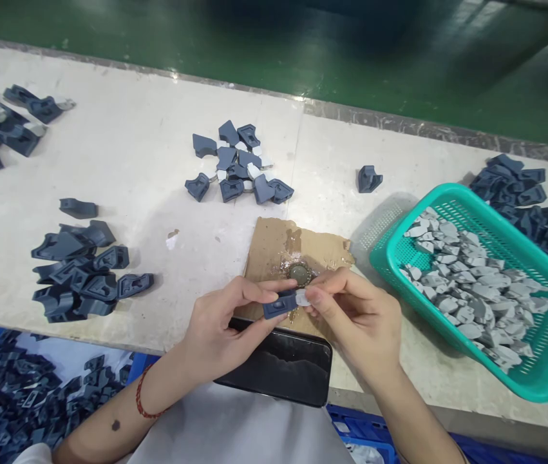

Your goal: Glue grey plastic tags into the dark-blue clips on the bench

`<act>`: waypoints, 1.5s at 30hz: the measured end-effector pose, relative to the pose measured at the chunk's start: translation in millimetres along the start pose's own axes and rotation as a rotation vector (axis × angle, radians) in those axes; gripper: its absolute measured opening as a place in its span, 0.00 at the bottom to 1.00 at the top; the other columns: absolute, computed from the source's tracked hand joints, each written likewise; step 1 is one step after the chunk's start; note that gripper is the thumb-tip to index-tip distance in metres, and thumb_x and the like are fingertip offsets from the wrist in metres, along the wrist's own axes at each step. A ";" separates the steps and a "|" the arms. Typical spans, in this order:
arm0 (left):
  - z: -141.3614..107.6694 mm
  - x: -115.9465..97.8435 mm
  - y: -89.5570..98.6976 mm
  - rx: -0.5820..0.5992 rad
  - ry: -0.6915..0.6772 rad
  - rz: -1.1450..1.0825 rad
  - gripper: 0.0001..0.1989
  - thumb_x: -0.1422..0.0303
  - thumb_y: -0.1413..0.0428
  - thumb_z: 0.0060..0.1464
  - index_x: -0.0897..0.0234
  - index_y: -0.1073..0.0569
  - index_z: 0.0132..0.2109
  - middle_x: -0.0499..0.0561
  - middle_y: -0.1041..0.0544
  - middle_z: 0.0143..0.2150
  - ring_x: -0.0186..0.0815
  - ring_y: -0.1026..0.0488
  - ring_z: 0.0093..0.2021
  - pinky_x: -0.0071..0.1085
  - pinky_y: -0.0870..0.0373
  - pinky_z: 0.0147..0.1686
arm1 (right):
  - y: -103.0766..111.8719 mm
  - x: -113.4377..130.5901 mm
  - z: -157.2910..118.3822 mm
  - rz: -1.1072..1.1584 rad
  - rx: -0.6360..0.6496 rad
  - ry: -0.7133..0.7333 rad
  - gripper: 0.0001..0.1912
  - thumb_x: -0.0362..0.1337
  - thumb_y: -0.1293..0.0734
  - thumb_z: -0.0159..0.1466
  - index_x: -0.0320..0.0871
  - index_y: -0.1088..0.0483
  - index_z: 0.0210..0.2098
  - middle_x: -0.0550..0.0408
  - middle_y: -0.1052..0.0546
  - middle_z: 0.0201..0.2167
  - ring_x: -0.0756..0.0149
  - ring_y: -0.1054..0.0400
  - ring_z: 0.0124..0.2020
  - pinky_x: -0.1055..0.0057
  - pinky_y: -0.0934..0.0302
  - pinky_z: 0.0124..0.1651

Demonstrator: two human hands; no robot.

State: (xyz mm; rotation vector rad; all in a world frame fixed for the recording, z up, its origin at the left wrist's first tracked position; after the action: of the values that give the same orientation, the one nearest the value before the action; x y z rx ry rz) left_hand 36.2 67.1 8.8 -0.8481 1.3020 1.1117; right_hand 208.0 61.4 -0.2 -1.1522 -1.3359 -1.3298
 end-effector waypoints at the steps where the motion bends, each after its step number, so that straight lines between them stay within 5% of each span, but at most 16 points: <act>1: -0.1 0.4 0.5 -0.004 0.012 -0.011 0.10 0.77 0.36 0.60 0.60 0.29 0.42 0.55 0.15 0.52 0.41 0.15 0.49 0.26 0.15 0.40 | 0.0 1.5 0.8 -0.027 0.010 0.017 0.13 0.39 0.29 0.69 0.45 0.29 0.29 0.58 0.25 0.24 0.70 0.33 0.25 0.73 0.41 0.27; 7: -0.4 -1.8 -1.3 0.019 -0.010 -0.030 0.10 0.76 0.36 0.60 0.60 0.29 0.43 0.55 0.15 0.51 0.41 0.16 0.50 0.30 0.15 0.46 | -13.6 20.5 3.2 -0.318 0.190 0.258 0.17 0.36 0.42 0.76 0.45 0.37 0.29 0.58 0.33 0.25 0.68 0.37 0.27 0.69 0.44 0.31; 18: -2.4 2.7 -5.2 0.026 -0.018 0.027 0.09 0.76 0.38 0.61 0.60 0.30 0.43 0.55 0.14 0.49 0.39 0.14 0.46 0.26 0.15 0.39 | -24.8 31.5 -0.3 -0.648 0.155 0.475 0.15 0.30 0.45 0.75 0.46 0.41 0.31 0.58 0.34 0.24 0.66 0.38 0.25 0.69 0.45 0.29; 24: 3.7 4.0 0.1 0.023 0.046 -0.040 0.11 0.72 0.35 0.59 0.60 0.28 0.46 0.55 0.17 0.55 0.41 0.17 0.53 0.34 0.17 0.53 | -18.9 39.6 -2.5 -0.564 0.093 0.539 0.12 0.30 0.44 0.75 0.45 0.36 0.35 0.55 0.31 0.27 0.64 0.37 0.28 0.67 0.43 0.32; 27: 5.5 4.8 3.0 0.049 0.089 -0.044 0.16 0.71 0.34 0.59 0.59 0.25 0.52 0.53 0.15 0.50 0.39 0.16 0.50 0.30 0.17 0.50 | -18.7 42.1 -7.2 -0.593 0.082 0.612 0.09 0.31 0.43 0.74 0.44 0.33 0.40 0.52 0.27 0.30 0.61 0.34 0.31 0.67 0.40 0.34; 31: 4.4 9.9 5.1 0.024 0.165 -0.046 0.12 0.70 0.35 0.58 0.62 0.21 0.50 0.53 0.14 0.42 0.38 0.15 0.41 0.26 0.15 0.40 | -21.1 41.2 -9.7 -0.657 0.094 0.636 0.09 0.31 0.43 0.74 0.44 0.32 0.42 0.51 0.26 0.31 0.60 0.33 0.32 0.66 0.38 0.34; 45: 2.1 10.3 4.4 0.023 0.138 -0.049 0.14 0.70 0.36 0.60 0.60 0.22 0.53 0.52 0.14 0.47 0.39 0.15 0.46 0.27 0.15 0.43 | -16.3 52.1 -7.8 -0.692 0.139 0.577 0.07 0.30 0.40 0.74 0.43 0.30 0.43 0.51 0.22 0.34 0.60 0.32 0.34 0.64 0.38 0.37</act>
State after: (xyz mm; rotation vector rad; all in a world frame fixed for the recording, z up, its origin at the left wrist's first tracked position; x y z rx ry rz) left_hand 31.9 71.8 -0.7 -0.9477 1.3978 1.0126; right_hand 183.4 54.9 48.7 -0.1462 -1.3916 -1.8332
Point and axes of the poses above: each hand's wrist, its own z-axis towards the middle knuckle, its own y-axis out of the back of the hand, x = y × z, the point moved 8 cm from there along z, towards the middle knuckle
